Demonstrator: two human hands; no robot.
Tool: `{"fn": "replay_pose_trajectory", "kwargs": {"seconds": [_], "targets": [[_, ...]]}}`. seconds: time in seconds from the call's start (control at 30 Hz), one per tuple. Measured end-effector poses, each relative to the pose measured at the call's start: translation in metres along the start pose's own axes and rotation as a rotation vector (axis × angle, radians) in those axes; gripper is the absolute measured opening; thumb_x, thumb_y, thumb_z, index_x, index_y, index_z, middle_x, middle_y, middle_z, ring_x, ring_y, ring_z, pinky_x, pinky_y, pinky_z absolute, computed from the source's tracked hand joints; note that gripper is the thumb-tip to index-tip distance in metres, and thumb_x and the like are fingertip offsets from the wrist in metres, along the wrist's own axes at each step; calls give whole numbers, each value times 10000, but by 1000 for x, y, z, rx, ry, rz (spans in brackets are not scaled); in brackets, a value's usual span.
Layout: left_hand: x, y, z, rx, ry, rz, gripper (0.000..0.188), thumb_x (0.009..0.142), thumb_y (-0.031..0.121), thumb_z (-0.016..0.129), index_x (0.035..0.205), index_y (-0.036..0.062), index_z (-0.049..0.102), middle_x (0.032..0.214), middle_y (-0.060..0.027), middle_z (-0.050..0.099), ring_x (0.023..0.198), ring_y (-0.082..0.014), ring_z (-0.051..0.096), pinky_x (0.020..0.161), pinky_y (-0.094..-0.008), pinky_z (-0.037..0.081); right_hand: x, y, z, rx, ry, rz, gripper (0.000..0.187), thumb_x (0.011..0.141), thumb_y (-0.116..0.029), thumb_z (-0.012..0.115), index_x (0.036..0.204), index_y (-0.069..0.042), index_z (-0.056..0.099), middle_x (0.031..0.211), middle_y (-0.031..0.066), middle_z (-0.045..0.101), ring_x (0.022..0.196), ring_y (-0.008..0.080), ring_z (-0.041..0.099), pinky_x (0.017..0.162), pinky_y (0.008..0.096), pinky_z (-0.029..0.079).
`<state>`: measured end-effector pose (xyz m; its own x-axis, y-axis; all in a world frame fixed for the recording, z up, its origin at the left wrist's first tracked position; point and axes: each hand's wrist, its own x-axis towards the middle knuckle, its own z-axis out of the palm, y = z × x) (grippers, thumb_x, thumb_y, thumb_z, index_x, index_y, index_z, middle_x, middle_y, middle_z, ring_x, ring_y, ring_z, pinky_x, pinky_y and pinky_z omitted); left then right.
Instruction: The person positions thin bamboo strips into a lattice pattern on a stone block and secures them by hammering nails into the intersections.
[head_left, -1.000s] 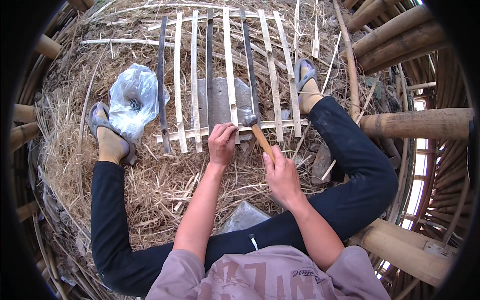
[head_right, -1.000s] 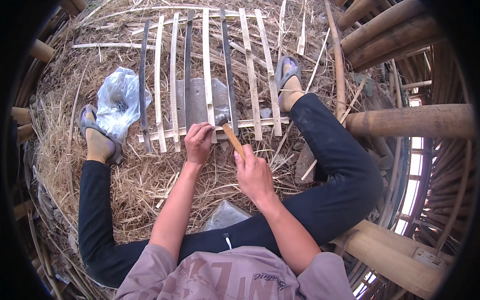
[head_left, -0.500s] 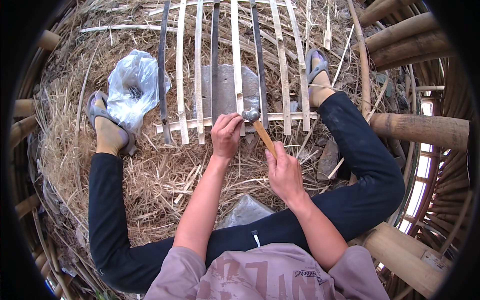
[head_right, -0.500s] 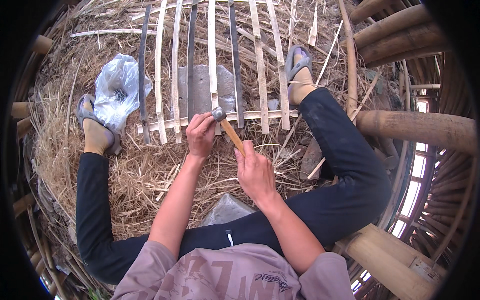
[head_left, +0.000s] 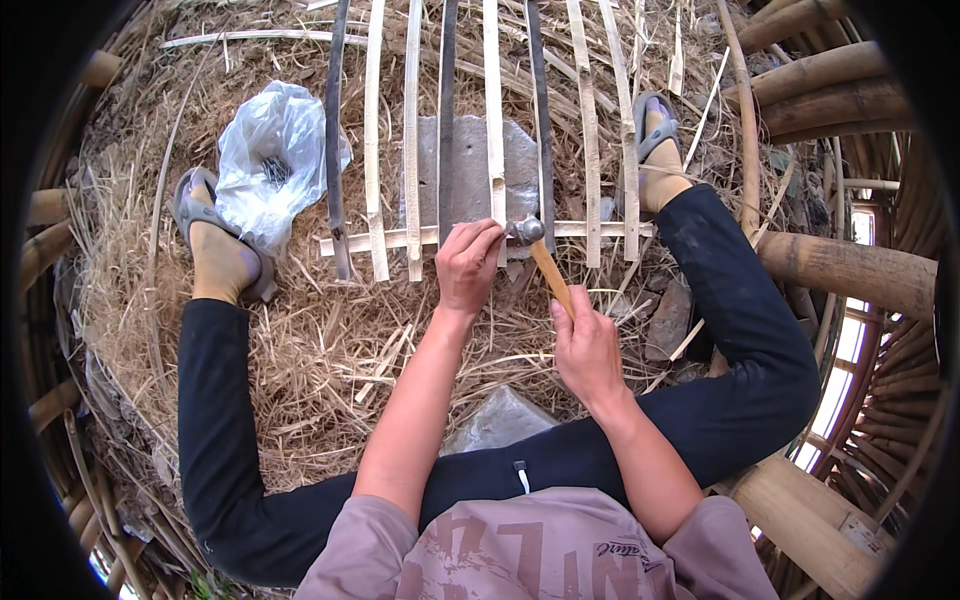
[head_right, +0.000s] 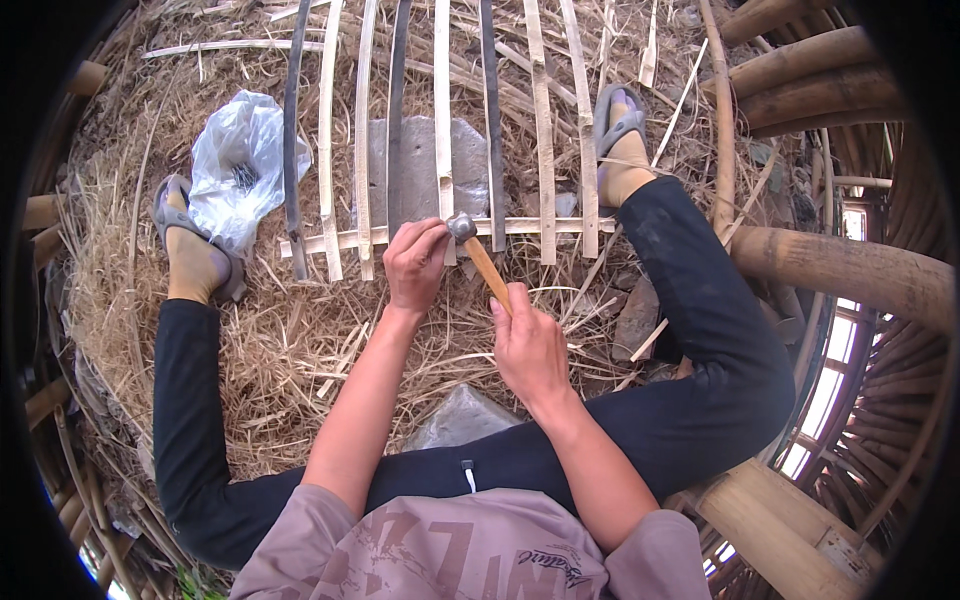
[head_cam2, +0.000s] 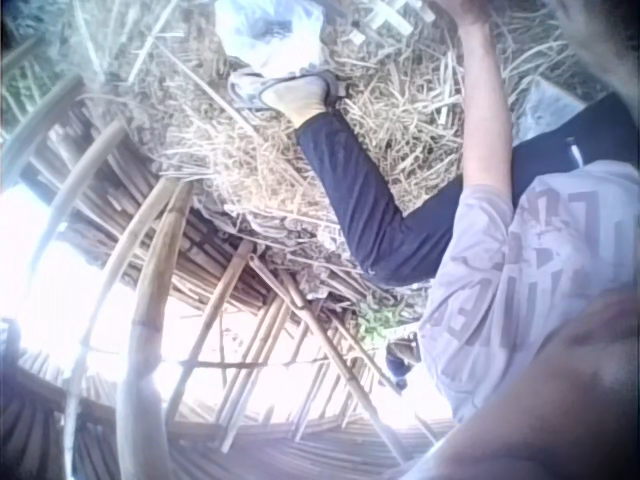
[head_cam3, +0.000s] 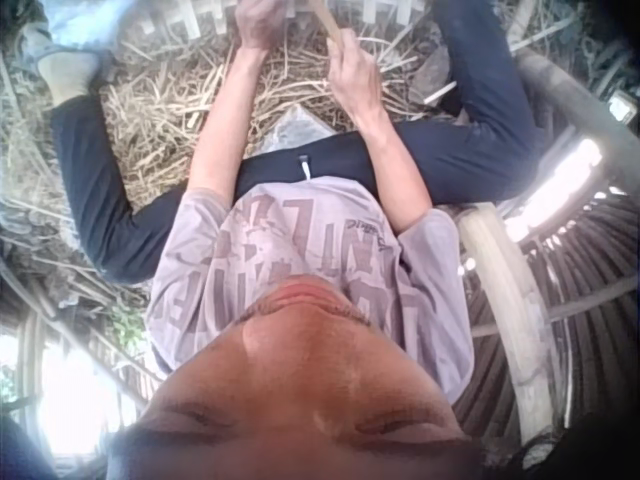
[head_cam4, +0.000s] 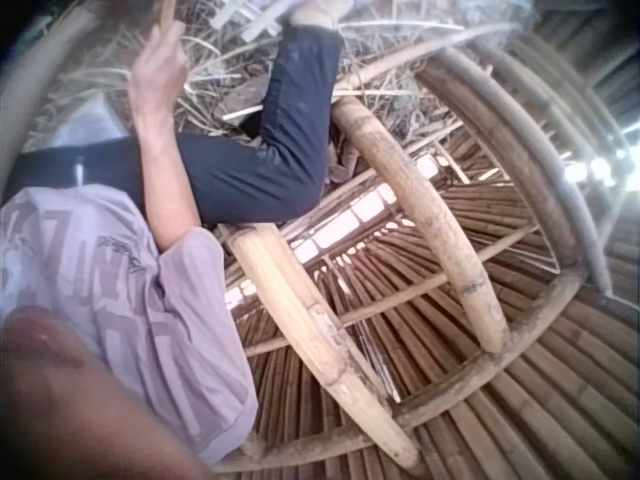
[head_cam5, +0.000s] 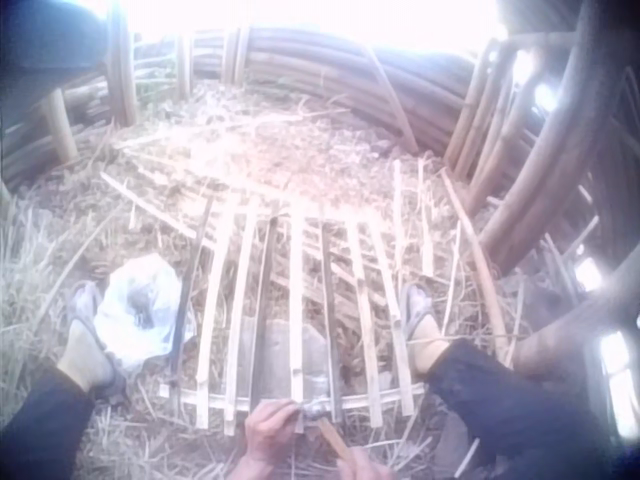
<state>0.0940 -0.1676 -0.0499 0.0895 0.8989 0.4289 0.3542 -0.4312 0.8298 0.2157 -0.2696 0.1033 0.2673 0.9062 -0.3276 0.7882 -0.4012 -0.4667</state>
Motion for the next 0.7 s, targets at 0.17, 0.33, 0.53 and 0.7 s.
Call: {"fn": "replay_pose_trajectory", "kwargs": {"seconds": [0.17, 0.33, 0.53, 0.7], "targets": [[-1, 1, -1, -9, -13, -12, 140, 800, 2, 755, 934, 20, 719, 966, -76, 726, 858, -262, 680, 758, -359, 554, 0, 3, 4, -35, 12, -53, 167, 1051, -223, 519, 1026, -60, 493, 716, 234, 632, 683, 484, 640, 580, 564, 486], [-2, 1, -1, 3, -20, -27, 143, 804, 7, 750, 943, 23, 721, 974, -75, 729, 867, -262, 683, 763, -358, 556, -5, -2, 3, -39, -38, -20, 167, 1051, -221, 516, 1037, -58, 486, 723, 233, 631, 687, 486, 639, 576, 556, 488], [-2, 0, 0, -2, 0, -13, 146, 802, 4, 751, 944, 19, 723, 972, -78, 730, 863, -263, 684, 761, -356, 557, -2, 6, 8, -27, 35, -86, 134, 1046, -192, 528, 1053, -64, 489, 706, 222, 628, 666, 466, 648, 547, 542, 481], [0, 0, -2, 3, -14, -19, 153, 793, -4, 754, 941, 26, 725, 970, -76, 730, 855, -264, 681, 752, -359, 556, -5, -3, 7, -16, 64, -110, 114, 1039, -171, 533, 1064, -67, 492, 706, 218, 637, 648, 467, 650, 528, 545, 473]]}}
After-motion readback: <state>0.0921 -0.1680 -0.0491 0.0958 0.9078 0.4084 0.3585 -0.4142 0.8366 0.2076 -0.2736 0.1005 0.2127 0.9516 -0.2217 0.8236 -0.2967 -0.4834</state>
